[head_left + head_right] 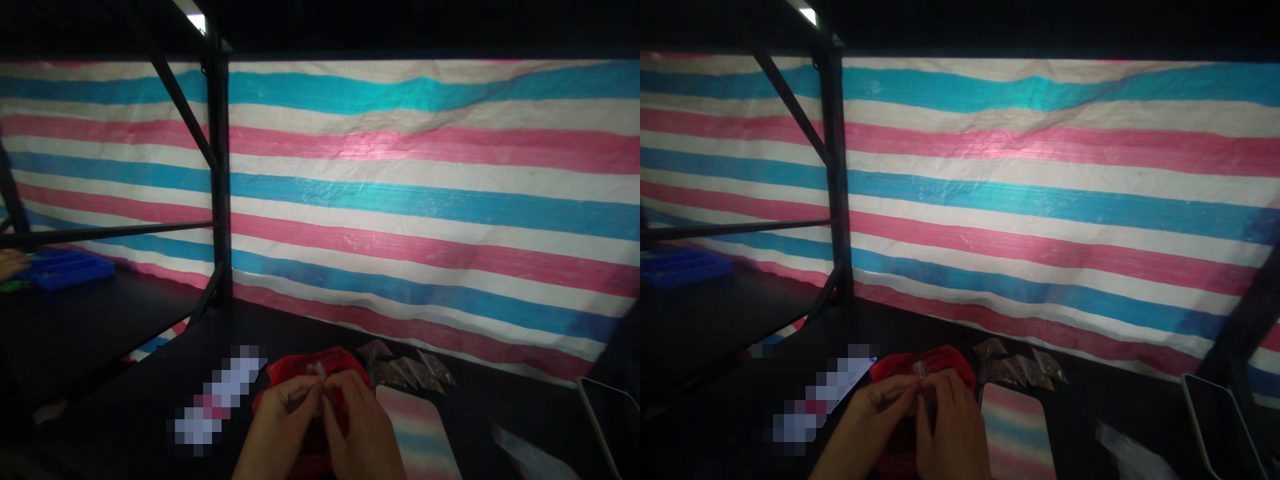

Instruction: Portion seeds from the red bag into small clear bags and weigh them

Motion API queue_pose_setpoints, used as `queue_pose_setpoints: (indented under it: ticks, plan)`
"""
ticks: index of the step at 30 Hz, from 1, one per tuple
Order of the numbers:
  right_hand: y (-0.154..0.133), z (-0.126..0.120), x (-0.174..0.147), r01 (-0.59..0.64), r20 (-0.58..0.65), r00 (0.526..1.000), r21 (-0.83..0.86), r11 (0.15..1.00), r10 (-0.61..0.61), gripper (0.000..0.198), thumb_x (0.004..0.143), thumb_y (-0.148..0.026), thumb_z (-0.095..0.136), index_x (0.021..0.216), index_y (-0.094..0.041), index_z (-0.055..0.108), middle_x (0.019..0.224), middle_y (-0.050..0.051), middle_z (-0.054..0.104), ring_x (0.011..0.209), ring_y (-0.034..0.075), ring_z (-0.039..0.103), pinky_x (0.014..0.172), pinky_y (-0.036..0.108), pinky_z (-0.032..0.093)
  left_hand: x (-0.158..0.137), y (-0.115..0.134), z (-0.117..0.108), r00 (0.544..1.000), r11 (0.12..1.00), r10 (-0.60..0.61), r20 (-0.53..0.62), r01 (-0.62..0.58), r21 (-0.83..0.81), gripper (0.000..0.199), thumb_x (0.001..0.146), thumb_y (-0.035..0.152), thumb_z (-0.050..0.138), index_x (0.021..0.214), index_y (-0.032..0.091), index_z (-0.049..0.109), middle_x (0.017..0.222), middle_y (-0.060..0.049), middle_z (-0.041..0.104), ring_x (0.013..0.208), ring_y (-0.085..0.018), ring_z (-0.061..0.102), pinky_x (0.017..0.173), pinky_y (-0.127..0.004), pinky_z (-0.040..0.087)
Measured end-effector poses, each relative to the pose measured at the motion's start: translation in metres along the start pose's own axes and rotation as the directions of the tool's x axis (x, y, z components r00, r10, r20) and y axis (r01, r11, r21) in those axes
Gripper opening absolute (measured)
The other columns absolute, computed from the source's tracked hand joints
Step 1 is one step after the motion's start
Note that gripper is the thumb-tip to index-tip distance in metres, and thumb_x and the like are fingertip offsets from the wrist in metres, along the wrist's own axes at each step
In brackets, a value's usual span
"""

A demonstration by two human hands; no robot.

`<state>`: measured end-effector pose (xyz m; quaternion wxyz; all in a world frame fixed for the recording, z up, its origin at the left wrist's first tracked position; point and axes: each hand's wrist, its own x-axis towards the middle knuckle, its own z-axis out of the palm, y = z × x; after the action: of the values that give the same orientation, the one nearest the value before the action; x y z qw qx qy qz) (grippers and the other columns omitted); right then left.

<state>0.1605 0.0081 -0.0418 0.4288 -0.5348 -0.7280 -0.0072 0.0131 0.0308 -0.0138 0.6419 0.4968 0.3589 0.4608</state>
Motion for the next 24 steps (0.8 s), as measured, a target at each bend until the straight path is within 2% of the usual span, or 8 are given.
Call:
queue_pose_setpoints:
  ticks: [5, 8, 13, 18, 21, 24]
  plan:
    - [0.009, 0.005, -0.007, 0.016, -0.045, 0.999, -0.073, 0.997, -0.02, 0.015, 0.099, -0.016, 0.056, 0.101, -0.027, 0.066, 0.097, 0.002, 0.076, 0.088, 0.021, 0.076, 0.078, 0.03, 0.056, 0.001, -0.005, 0.001, 1.0, 0.999, 0.004, 0.01, -0.004, 0.052, 0.037, 0.072, 0.054, 0.086, 0.087, 0.02, 0.085, 0.087, -0.004, 0.083, 0.086, -0.025, 0.075, 0.077, -0.032, 0.055]
    - [0.01, 0.002, -0.008, 0.012, -0.055, 0.998, -0.063, 0.998, -0.016, 0.013, 0.099, -0.018, 0.058, 0.103, -0.028, 0.066, 0.098, 0.001, 0.077, 0.086, 0.021, 0.076, 0.077, 0.029, 0.055, 0.003, -0.009, 0.002, 1.0, 0.999, -0.007, 0.003, 0.007, 0.048, 0.043, 0.073, 0.06, 0.084, 0.089, 0.019, 0.085, 0.08, -0.003, 0.081, 0.077, -0.023, 0.073, 0.077, -0.032, 0.056]
    - [0.007, 0.004, -0.011, -0.012, -0.116, 0.993, -0.12, 0.993, -0.002, 0.016, 0.094, -0.015, 0.059, 0.103, -0.027, 0.066, 0.097, 0.002, 0.076, 0.088, 0.024, 0.073, 0.079, 0.034, 0.051, 0.006, -0.011, 0.005, 1.0, 1.0, -0.015, 0.025, 0.014, 0.011, 0.043, 0.069, 0.059, 0.087, 0.08, 0.018, 0.084, 0.066, 0.0, 0.074, 0.068, -0.019, 0.068, 0.075, -0.029, 0.054]
    - [0.004, 0.007, -0.01, -0.018, -0.187, 0.982, -0.174, 0.985, -0.015, 0.015, 0.096, -0.015, 0.053, 0.094, -0.027, 0.063, 0.089, 0.002, 0.073, 0.08, 0.023, 0.07, 0.076, 0.035, 0.046, 0.005, -0.011, 0.006, 0.999, 1.0, -0.02, 0.038, 0.02, -0.008, 0.038, 0.069, 0.056, 0.086, 0.068, 0.019, 0.077, 0.062, 0.003, 0.068, 0.064, -0.015, 0.062, 0.071, -0.026, 0.051]
    - [0.006, 0.006, -0.01, -0.02, -0.195, 0.98, -0.213, 0.977, -0.023, 0.013, 0.096, -0.016, 0.054, 0.09, -0.027, 0.06, 0.085, 0.001, 0.07, 0.076, 0.022, 0.069, 0.075, 0.035, 0.044, 0.002, -0.009, 0.008, 0.999, 0.997, -0.027, 0.038, 0.024, 0.078, 0.035, 0.072, 0.053, 0.08, 0.068, 0.019, 0.073, 0.066, 0.002, 0.069, 0.067, -0.016, 0.062, 0.069, -0.026, 0.05]
    - [0.009, 0.007, -0.012, -0.031, -0.192, 0.981, -0.264, 0.964, -0.021, 0.014, 0.095, -0.015, 0.054, 0.088, -0.026, 0.058, 0.083, 0.0, 0.07, 0.074, 0.021, 0.068, 0.073, 0.034, 0.042, 0.0, -0.006, 0.013, 0.998, 0.964, 0.053, -0.043, -0.04, 0.264, 0.029, 0.072, 0.048, 0.072, 0.067, 0.019, 0.068, 0.069, 0.0, 0.069, 0.071, -0.019, 0.064, 0.069, -0.028, 0.05]
